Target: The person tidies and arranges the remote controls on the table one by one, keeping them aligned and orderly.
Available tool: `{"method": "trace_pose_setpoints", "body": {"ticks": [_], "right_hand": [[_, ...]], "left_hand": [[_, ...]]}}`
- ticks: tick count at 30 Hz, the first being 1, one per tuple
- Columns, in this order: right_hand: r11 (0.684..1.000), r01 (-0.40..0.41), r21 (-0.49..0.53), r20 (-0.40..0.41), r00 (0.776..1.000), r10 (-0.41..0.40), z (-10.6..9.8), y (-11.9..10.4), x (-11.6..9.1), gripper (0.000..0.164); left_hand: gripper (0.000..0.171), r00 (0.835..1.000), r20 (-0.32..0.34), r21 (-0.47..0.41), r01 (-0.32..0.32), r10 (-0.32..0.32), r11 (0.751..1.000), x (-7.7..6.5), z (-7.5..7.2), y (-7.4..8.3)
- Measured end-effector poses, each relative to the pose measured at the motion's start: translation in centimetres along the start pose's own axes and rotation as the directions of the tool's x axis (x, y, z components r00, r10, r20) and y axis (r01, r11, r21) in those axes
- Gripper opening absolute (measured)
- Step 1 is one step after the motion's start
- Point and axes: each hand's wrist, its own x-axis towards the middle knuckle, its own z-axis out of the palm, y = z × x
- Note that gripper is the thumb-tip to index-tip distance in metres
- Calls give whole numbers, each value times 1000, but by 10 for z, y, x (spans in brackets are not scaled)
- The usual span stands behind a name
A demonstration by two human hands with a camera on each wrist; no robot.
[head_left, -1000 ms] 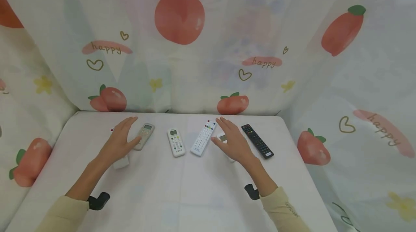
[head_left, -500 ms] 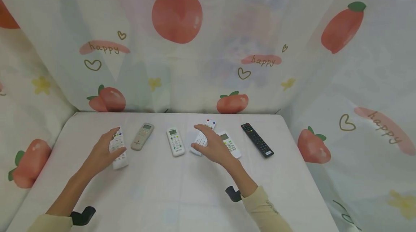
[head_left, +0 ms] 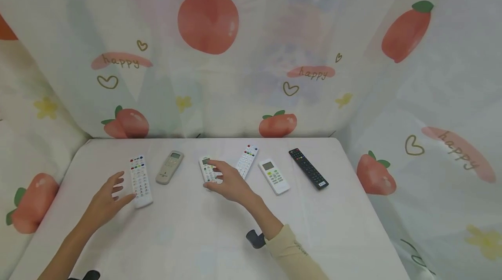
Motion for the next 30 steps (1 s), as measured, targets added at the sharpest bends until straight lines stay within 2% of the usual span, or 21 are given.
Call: {"method": "trace_pose_setpoints", "body": {"ticks": [5, 16, 22, 30], "right_hand": [[1000, -3, 24, 36, 999, 2, 17, -3, 7, 63], [999, -11, 34, 92, 996, 8, 53, -8, 22, 60], [998, -33, 57, 130, 991, 26, 74, -12, 30, 58], [991, -68, 116, 156, 987, 49, 101, -11, 47, 55]], "left_hand": [[84, 999, 21, -2, 42, -42, 999, -3, 0, -11], [88, 988, 73, -53, 138, -134, 989, -2, 6, -24], [90, 976, 112, -115, 200, -188, 973, 1, 9, -30], [91, 968, 147, -228, 232, -202, 946, 3, 13, -39]]}}
